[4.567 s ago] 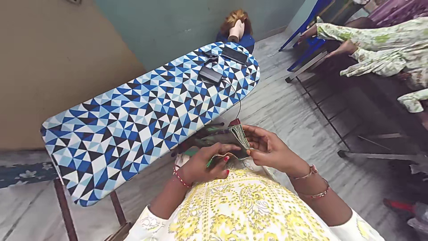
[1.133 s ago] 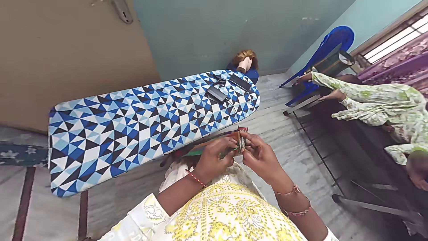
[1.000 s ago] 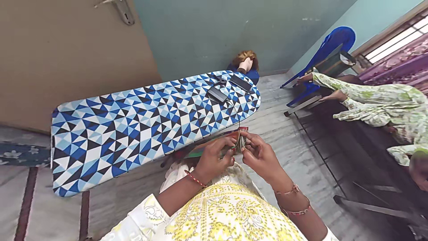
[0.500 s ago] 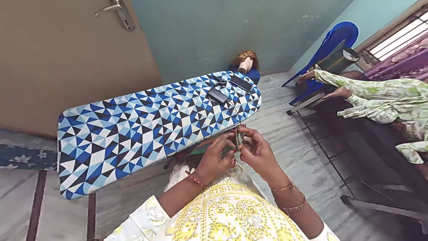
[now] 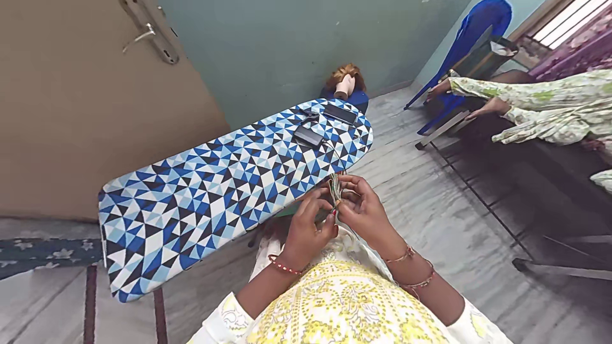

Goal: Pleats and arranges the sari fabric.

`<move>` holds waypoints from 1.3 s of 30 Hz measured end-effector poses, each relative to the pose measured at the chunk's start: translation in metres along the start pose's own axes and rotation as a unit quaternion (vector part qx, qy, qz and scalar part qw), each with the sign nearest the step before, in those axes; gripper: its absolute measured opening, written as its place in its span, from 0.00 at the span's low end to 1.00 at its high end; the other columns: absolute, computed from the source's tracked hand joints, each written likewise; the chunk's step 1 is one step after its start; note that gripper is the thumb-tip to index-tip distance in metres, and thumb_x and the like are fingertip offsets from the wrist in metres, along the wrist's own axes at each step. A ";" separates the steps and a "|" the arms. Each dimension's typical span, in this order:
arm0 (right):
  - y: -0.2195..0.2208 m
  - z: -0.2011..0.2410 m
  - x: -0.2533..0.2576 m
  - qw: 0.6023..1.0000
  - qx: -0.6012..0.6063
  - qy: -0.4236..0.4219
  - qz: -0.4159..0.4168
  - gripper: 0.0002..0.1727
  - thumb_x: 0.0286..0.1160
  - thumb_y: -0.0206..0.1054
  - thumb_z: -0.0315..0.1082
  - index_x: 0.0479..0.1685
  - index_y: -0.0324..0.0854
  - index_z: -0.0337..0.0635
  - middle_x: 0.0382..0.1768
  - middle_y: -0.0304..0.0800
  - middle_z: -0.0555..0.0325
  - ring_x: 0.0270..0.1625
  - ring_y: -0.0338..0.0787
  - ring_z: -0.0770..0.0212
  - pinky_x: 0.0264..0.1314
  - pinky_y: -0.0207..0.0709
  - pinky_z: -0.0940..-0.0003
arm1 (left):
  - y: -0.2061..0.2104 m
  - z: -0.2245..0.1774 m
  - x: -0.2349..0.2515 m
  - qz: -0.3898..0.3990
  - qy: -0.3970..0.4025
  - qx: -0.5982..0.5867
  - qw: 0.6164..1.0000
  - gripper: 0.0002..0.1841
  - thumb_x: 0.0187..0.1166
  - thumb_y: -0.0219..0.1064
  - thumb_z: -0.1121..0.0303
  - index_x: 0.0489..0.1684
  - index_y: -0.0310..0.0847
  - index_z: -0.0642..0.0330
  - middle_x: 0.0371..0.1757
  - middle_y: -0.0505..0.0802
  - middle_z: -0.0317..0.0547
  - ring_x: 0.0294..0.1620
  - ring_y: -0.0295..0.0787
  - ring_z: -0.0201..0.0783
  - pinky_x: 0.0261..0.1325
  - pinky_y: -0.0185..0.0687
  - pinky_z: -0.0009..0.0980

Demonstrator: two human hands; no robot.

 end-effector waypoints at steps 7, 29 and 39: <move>0.004 0.000 0.001 1.000 0.016 0.013 -0.020 0.34 0.64 0.68 0.25 0.76 0.64 0.32 0.59 0.83 0.49 0.50 0.91 0.68 0.46 0.88 0.75 | -0.002 0.004 0.002 -0.030 0.008 0.016 0.999 0.09 0.74 0.68 0.70 0.39 0.85 0.70 0.66 0.89 0.65 0.71 0.86 0.46 0.73 0.79 0.34; 0.002 0.001 -0.008 0.959 0.257 0.122 -0.005 0.26 0.78 0.51 0.28 0.77 0.59 0.39 0.57 0.82 0.53 0.53 0.91 0.64 0.60 0.87 0.67 | -0.007 0.012 -0.003 -0.014 0.002 -0.150 0.989 0.28 0.69 0.73 0.76 0.67 0.73 0.87 0.68 0.87 0.64 0.69 0.87 0.35 0.74 0.81 0.29; 0.004 0.017 -0.021 0.904 0.406 0.127 0.037 0.46 0.63 0.73 0.52 0.79 0.52 0.46 0.67 0.80 0.50 0.62 0.91 0.52 0.66 0.86 0.56 | -0.015 0.012 -0.005 -0.062 -0.021 -0.152 0.986 0.31 0.66 0.77 0.75 0.66 0.72 0.87 0.64 0.89 0.59 0.62 0.90 0.29 0.67 0.86 0.26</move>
Point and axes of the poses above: each hand's wrist, its own x-axis towards the middle knuckle, its own y-axis out of the palm, z = x × y, the point moved 6 cm from there along x, towards the middle knuckle
